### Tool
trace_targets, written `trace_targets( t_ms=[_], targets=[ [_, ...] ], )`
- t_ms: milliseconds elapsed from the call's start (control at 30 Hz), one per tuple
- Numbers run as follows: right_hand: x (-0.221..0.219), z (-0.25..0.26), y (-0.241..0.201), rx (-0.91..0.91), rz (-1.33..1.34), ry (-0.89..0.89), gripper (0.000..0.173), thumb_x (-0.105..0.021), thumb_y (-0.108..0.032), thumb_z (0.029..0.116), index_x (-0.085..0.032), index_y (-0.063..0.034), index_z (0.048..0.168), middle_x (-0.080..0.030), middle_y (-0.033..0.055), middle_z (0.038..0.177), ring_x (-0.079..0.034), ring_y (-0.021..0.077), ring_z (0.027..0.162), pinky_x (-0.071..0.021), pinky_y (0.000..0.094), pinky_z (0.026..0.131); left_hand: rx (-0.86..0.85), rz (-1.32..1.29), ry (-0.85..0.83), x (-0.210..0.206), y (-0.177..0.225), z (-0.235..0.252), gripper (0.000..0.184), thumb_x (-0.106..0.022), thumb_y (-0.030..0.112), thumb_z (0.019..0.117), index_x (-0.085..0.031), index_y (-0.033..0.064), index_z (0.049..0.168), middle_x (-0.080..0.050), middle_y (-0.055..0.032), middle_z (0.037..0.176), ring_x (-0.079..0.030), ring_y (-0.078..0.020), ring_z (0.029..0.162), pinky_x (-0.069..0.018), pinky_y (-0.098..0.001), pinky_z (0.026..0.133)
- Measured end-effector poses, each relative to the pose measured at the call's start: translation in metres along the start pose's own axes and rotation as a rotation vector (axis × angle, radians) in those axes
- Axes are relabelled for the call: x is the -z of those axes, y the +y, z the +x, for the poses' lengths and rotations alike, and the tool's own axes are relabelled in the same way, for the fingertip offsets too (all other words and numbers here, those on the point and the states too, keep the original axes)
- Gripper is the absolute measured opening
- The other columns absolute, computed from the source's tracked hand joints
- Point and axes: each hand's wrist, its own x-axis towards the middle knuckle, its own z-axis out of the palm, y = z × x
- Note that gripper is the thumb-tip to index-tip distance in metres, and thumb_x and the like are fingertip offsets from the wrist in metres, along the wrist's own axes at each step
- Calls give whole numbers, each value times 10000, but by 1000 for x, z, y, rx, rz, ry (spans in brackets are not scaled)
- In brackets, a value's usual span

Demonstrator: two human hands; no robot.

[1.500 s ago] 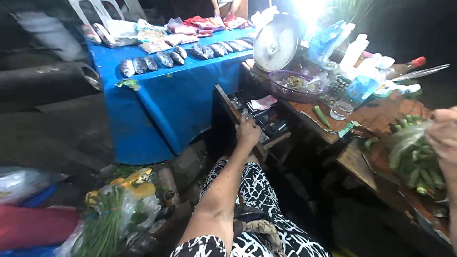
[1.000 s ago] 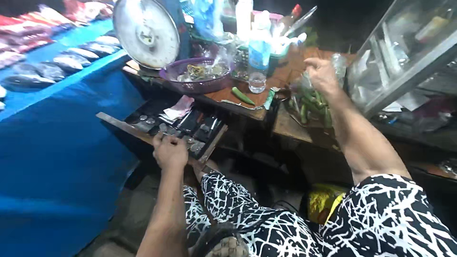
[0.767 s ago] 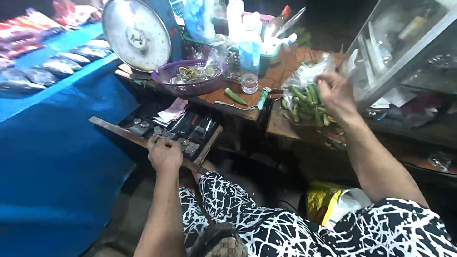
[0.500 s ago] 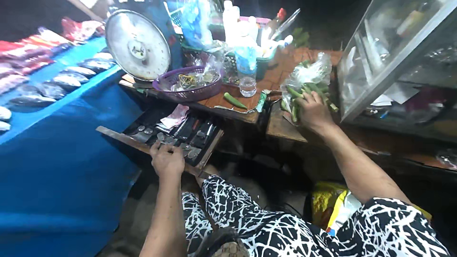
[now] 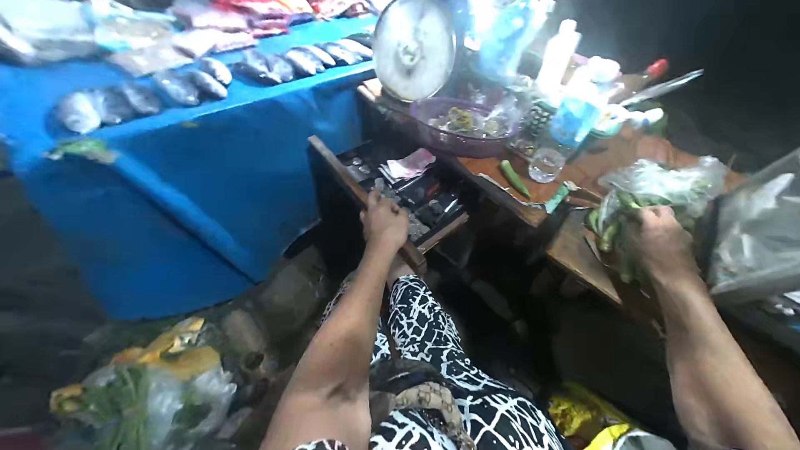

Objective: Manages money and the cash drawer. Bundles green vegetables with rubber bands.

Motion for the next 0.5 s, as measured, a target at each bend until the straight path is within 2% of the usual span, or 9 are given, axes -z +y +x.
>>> trace_targets(
  t_ms=[67,133,200,300,400,500],
  targets=[
    [-2,1,1,39,-14,-15,314,-510,-109,1034,-653,11,1286,-545,280,1434,-584,503,1239,-464,692,993,10,-6,-3,-2,-1,2,256,-587,248,1001,-718,37,1064,-347,-111,1633,-453,-434,1379,-436,-634,1060],
    [-6,7,6,80,-8,56,293,-513,-119,1027,-678,14,1230,-621,261,1353,-613,464,1230,-475,662,1005,15,-19,-6,-3,-2,2,243,-586,247,995,-721,54,1053,-328,-89,1646,-441,-423,1387,-442,-624,1055],
    [-10,9,12,113,-6,94,309,-510,-170,1040,-667,14,1232,-656,272,1275,-626,457,1207,-473,640,1016,18,-34,-12,-2,-1,2,230,-599,236,989,-722,53,1056,-317,-81,1651,-429,-412,1399,-438,-609,1071],
    [-17,4,11,141,-27,67,368,-448,-193,1075,-646,-2,1320,-586,277,1404,-572,445,1308,-446,622,1078,22,-36,-18,-2,-2,2,223,-608,238,977,-724,67,1060,-306,-68,1659,-424,-403,1406,-454,-594,1060],
    [-11,1,2,120,-50,-9,342,-473,-143,1057,-660,-18,1314,-573,292,1402,-576,481,1273,-456,652,1042,25,-27,-35,-1,-3,3,249,-594,267,979,-730,82,1077,-281,-36,1673,-392,-394,1433,-461,-584,1058],
    [0,-1,-2,91,-60,-130,355,-493,-103,1041,-633,-5,1353,-479,285,1511,-504,483,1360,-418,641,1098,20,-18,-47,-1,-3,4,254,-603,289,982,-731,86,1067,-284,-38,1670,-395,-404,1425,-478,-585,1038]
  ],
)
